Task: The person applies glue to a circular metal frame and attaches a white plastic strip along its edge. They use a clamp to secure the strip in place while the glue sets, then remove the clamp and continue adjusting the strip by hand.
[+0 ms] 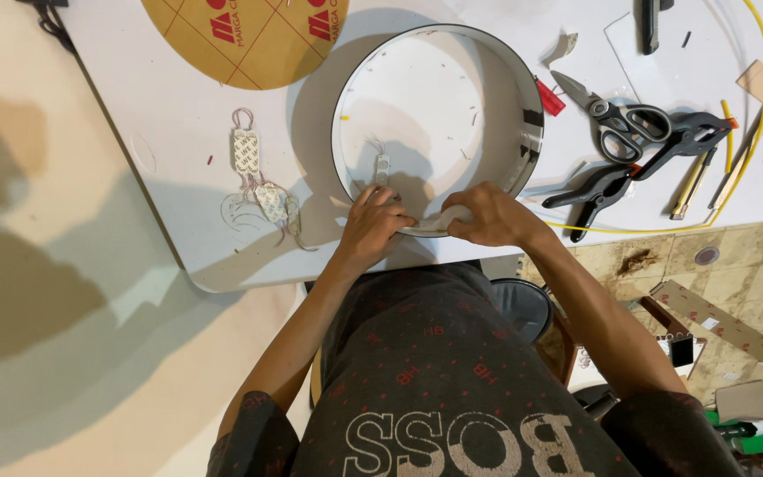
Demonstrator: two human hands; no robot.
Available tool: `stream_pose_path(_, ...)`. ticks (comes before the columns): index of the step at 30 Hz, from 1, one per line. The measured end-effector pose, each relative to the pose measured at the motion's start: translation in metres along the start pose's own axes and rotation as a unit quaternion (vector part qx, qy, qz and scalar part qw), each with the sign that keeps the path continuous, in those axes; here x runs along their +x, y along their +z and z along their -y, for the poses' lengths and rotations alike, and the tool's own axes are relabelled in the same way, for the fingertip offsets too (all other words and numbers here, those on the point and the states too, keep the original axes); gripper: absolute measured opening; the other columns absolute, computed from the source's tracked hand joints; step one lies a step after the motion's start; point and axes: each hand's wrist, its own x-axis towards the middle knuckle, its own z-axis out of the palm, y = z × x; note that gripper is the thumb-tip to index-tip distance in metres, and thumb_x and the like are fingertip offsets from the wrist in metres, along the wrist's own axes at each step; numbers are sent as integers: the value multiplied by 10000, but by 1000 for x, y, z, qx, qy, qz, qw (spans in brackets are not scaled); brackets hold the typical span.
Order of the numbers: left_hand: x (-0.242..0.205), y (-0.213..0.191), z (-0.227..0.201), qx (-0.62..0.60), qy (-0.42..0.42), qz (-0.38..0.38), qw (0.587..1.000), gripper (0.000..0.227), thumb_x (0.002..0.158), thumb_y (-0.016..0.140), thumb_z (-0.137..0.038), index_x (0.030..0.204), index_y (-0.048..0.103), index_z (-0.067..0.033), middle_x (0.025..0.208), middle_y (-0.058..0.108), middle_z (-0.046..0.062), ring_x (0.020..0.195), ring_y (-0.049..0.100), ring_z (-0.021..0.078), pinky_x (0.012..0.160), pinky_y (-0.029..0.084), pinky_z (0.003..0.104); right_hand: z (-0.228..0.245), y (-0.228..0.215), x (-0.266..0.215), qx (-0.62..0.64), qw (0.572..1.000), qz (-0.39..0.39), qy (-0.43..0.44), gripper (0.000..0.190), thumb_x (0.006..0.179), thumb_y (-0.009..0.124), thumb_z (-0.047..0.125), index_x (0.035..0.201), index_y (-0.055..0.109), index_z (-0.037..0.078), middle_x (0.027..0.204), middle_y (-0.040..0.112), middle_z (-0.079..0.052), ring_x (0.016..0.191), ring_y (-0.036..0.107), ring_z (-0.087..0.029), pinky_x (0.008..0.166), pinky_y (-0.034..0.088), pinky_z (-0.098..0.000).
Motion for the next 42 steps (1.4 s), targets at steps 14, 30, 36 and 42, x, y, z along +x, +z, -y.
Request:
stream_pose_path(14, 1, -4, -3, 5, -8, 14, 1000, 223, 742, 808, -116, 957, 786, -167, 879, 680, 15, 1175, 556, 251, 1148, 321, 523, -1, -17, 1, -60, 995, 49, 68, 330, 854, 647, 139, 1137, 765, 17, 803, 744, -192, 594, 704, -328, 649, 576, -438)
stream_pose_path(30, 9, -24, -21, 36, -37, 41, 998, 236, 778, 818, -198, 1008, 781, -238, 973, 672, -52, 1228, 531, 222, 1100, 347, 535, -43, -73, -127, 273, 837, -466, -91, 447, 863, 747, -110, 1155, 438, 29, 1197, 698, -242, 1174, 681, -292, 1013, 512, -351)
stream_pose_path(36, 14, -21, -20, 54, -66, 88, 992, 263, 825, 775, -227, 1078, 730, -284, 994, 670, -69, 1239, 529, 203, 1097, 337, 512, -111, -131, -89, 167, 781, -601, -39, 380, 951, 734, -61, 1250, 508, 0, 1225, 666, -284, 1157, 651, -414, 1017, 501, -515)
stream_pose_path(42, 19, -34, -38, 35, -101, 69, 992, 233, 769, 802, -208, 983, 768, -291, 961, 692, -52, 1208, 540, 220, 1037, 346, 447, -178, -198, -49, 27, 784, -619, -43, 419, 809, 750, -175, 1138, 538, -23, 1048, 713, -327, 1005, 683, -539, 892, 582, -563)
